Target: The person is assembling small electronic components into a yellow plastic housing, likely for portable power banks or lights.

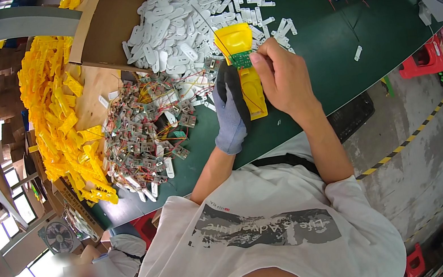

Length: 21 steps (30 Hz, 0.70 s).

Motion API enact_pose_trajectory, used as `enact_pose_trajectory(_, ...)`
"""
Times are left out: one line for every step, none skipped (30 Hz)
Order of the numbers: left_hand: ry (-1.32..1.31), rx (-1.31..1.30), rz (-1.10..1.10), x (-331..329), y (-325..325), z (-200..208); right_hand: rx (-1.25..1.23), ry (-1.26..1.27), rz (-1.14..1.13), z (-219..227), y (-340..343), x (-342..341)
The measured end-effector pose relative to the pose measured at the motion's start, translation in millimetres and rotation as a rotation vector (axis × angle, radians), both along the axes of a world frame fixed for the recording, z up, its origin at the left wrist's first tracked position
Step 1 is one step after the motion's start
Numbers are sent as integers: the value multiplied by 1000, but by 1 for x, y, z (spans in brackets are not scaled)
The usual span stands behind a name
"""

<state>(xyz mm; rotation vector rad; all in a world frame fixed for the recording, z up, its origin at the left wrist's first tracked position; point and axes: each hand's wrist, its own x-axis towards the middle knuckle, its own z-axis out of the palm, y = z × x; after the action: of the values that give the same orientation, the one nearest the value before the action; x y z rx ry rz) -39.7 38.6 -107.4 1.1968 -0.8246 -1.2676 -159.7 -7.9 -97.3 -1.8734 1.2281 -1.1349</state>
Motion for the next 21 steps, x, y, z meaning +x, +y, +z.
enact_pose_trajectory(4,-1,3,-1,1,2,-24,24,-29,0,1,1)
enact_pose_trajectory(-3,-24,17,-2,1,3,-19,34,-27,-2,1,2)
enact_pose_trajectory(-10,-48,32,-3,0,2,-7,31,-22,-3,0,2)
enact_pose_trajectory(-1,-42,34,-2,0,-1,6,27,-18,-4,0,3)
enact_pose_trajectory(-68,-57,56,-3,1,-4,12,20,-8,-4,0,2)
enact_pose_trajectory(-134,-71,77,-3,2,-8,12,27,-2,-5,1,3)
enact_pose_trajectory(-127,-69,83,-2,3,-10,21,-1,8,-5,2,4)
enact_pose_trajectory(-112,-60,65,-1,4,-11,32,-29,19,-5,3,5)
enact_pose_trajectory(-96,-51,47,0,5,-14,35,-21,26,-5,4,6)
enact_pose_trajectory(33,-44,57,0,4,-18,58,-35,6,-5,5,8)
enact_pose_trajectory(42,-36,57,2,2,-30,82,-46,-23,-5,6,10)
enact_pose_trajectory(-385,-223,93,7,2,-43,95,-40,-15,-5,7,13)
enact_pose_trajectory(-816,-404,122,9,6,-55,97,-19,-31,-2,6,15)
enact_pose_trajectory(-218,-178,30,4,4,-34,103,3,-51,-2,7,14)
enact_pose_trajectory(-215,-169,40,3,1,-30,112,8,-41,-4,4,16)
enact_pose_trajectory(-78,-106,62,2,-3,-30,124,23,-51,-7,1,17)
enact_pose_trajectory(63,-42,84,0,-5,-30,138,41,-61,-8,1,16)
enact_pose_trajectory(-209,-171,51,2,-4,-31,149,39,-72,-7,3,18)
enact_pose_trajectory(-201,-161,61,3,-3,-32,157,49,-62,-8,6,19)
enact_pose_trajectory(-142,-167,53,2,-5,-31,122,40,-78,-9,8,18)
enact_pose_trajectory(-82,-174,46,2,-7,-30,86,33,-93,-10,9,18)
